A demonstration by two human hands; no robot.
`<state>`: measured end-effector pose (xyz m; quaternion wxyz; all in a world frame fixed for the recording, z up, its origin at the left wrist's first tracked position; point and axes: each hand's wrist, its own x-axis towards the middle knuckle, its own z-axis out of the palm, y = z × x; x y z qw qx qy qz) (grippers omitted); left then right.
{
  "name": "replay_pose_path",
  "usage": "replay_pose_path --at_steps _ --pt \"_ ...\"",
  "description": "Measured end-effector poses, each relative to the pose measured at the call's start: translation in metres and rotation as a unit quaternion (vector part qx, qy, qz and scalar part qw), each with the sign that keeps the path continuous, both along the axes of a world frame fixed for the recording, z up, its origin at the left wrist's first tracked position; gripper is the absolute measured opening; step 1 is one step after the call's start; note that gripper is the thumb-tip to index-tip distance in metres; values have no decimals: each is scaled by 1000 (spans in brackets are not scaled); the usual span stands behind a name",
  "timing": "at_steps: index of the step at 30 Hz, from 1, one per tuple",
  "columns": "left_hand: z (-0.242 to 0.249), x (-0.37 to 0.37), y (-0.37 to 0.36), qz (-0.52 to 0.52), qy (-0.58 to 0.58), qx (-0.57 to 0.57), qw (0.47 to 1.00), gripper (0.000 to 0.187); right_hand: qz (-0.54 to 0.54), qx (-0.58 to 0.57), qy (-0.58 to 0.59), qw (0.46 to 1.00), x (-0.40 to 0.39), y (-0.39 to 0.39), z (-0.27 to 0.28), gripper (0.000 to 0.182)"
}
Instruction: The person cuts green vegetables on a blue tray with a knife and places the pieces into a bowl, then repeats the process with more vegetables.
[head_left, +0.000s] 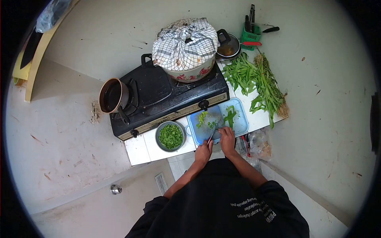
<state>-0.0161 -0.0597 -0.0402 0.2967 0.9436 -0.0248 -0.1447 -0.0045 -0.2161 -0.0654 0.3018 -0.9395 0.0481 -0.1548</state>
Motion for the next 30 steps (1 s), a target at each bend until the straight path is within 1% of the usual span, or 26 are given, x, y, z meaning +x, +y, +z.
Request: replay_pose_path --at_steps 3,8,11,14,17,20,23,27,30 --pt "3 8 -2 -3 15 -3 1000 44 -19 19 1 1000 4 2 0 14" --pt "10 -6 6 -27 37 -22 999 43 -34 33 3 999 8 1 3 8" --pt "8 -8 5 -23 35 -10 999 43 -39 41 21 998 9 1 5 8" --pt "7 -10 3 -18 26 -2 999 43 -74 75 -4 994 10 5 10 8" --pt "5 -10 5 -15 19 -7 1000 43 -60 116 2 991 9 1 2 9" --pt "-2 -12 3 -12 19 -25 999 43 -38 76 -13 996 6 1 0 9" --pt "-5 -12 5 -5 25 -44 999 43 -38 47 -7 998 6 2 2 8" --pt "-2 -7 2 26 36 -26 999 44 -25 46 -1 999 7 0 -1 14" --pt "5 0 2 12 27 -48 998 44 -21 39 -13 999 6 -3 2 14"
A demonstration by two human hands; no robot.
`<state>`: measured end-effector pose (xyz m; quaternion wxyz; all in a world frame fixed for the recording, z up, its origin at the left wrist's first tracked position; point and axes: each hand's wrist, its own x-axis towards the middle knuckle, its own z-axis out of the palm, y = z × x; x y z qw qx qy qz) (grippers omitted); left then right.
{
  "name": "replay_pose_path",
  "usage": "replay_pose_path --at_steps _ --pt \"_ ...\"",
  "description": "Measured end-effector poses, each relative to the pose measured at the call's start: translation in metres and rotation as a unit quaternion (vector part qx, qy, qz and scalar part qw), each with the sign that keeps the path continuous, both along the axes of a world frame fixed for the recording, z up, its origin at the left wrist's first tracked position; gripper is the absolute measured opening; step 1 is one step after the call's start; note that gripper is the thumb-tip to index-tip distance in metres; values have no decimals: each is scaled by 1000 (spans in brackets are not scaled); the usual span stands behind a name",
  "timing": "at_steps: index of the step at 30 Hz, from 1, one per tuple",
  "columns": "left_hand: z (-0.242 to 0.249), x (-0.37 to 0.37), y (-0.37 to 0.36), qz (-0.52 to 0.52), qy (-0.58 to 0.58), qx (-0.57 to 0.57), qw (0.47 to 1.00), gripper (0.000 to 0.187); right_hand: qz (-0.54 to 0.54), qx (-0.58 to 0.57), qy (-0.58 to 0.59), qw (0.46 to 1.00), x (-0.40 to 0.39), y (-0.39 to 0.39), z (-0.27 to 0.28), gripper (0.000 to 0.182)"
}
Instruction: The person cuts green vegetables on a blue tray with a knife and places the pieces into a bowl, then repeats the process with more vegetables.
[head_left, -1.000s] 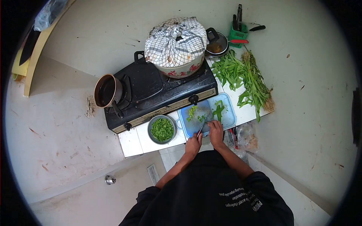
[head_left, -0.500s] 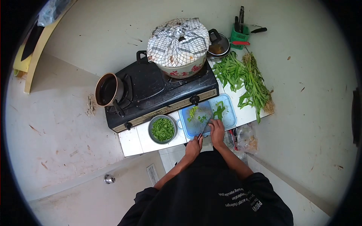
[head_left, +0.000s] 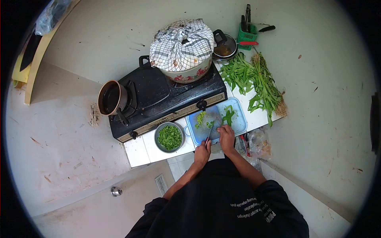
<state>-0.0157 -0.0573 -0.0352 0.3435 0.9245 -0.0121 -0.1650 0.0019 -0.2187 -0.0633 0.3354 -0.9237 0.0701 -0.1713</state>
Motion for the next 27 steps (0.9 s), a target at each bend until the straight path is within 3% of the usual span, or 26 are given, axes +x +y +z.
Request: replay_pose_path --at_steps 14,27 --pt "1 5 -8 -10 3 31 999 44 78 -197 -7 977 -20 -3 1 29" --pt "-8 -12 -4 -25 -5 46 999 44 83 -170 32 981 -27 3 -1 39"
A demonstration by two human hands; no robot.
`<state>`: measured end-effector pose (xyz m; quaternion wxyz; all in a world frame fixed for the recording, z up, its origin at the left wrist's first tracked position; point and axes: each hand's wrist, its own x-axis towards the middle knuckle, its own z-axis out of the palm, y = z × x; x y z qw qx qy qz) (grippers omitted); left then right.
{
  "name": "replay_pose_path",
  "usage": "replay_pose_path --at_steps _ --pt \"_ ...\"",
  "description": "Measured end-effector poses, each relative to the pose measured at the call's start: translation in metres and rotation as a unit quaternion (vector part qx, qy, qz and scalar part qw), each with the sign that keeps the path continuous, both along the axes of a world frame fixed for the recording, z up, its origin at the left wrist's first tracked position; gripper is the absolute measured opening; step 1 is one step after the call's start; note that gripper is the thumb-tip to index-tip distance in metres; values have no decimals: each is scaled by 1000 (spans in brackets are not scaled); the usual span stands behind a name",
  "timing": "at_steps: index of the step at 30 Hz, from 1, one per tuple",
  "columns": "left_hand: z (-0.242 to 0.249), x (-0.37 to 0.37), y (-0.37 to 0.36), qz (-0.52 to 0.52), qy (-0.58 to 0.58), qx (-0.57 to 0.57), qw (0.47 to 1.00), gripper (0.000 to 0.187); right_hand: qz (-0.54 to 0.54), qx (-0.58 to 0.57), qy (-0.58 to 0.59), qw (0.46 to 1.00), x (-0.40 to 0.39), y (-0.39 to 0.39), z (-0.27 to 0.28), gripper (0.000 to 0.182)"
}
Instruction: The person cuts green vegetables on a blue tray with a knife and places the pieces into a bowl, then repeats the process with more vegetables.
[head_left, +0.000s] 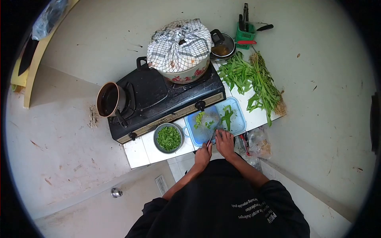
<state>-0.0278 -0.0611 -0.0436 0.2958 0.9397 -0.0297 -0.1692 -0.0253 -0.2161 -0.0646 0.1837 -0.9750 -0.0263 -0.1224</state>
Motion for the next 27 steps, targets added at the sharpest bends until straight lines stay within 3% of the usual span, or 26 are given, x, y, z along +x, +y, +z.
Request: replay_pose_path --at_steps 6,17,27 --pt "-4 11 -4 12 -15 -56 998 44 -10 38 34 999 -6 0 5 43" --pt "-4 -2 -3 -5 7 -37 999 44 -5 54 93 994 -11 5 -3 51" --pt "4 26 -2 41 0 -24 999 41 -3 38 46 998 -13 -1 -8 49"
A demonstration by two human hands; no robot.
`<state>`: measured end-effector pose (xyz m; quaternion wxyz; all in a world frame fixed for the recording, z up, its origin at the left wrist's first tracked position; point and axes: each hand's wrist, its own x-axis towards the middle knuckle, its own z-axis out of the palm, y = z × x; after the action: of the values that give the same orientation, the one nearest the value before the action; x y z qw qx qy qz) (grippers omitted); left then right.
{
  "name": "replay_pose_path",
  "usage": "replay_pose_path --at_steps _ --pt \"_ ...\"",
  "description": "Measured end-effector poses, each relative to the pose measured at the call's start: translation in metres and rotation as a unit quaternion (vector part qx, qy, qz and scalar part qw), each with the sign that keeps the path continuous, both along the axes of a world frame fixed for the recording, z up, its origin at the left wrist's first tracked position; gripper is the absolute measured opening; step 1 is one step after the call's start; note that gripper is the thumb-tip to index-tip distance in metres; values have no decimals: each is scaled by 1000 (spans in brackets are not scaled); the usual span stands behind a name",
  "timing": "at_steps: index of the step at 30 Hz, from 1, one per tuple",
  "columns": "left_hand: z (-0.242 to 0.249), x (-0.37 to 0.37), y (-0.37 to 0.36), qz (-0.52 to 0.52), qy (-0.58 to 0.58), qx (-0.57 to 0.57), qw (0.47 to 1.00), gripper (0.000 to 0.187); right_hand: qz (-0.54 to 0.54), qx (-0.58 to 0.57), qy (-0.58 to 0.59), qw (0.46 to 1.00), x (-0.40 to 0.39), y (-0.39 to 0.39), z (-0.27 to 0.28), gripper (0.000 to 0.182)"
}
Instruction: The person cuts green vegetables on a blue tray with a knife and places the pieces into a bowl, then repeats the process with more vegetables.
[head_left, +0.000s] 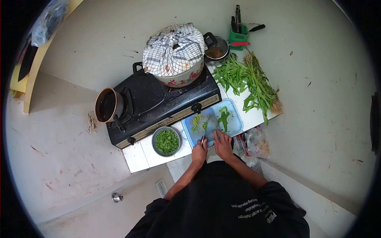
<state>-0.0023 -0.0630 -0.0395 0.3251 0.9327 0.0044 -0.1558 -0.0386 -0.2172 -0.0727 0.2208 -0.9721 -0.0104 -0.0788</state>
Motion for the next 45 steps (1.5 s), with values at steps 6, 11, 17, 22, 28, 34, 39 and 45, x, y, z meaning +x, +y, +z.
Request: replay_pose_path --at_steps 6,11,17,22,28,34,39,45 --pt "7 -13 -2 -37 -6 -18 999 41 -29 111 -51 992 7 -21 14 23" --pt "-2 -18 2 -40 3 0 999 42 -96 179 -107 973 28 -37 17 9" --pt "5 13 17 16 -23 18 999 44 -41 203 -97 974 60 -44 25 12" --pt "14 23 24 37 -24 23 999 49 -45 161 -94 981 87 -50 19 19" --pt "35 4 20 -29 56 -35 997 47 -84 38 22 995 109 -95 9 28" --pt "19 -25 16 -117 47 -66 990 45 -46 46 17 998 104 -109 14 20" --pt "20 -14 23 -68 73 -9 995 49 -86 219 -9 972 109 -112 0 15" --pt "19 7 38 -2 41 13 999 52 -133 553 54 821 99 -99 -21 21"
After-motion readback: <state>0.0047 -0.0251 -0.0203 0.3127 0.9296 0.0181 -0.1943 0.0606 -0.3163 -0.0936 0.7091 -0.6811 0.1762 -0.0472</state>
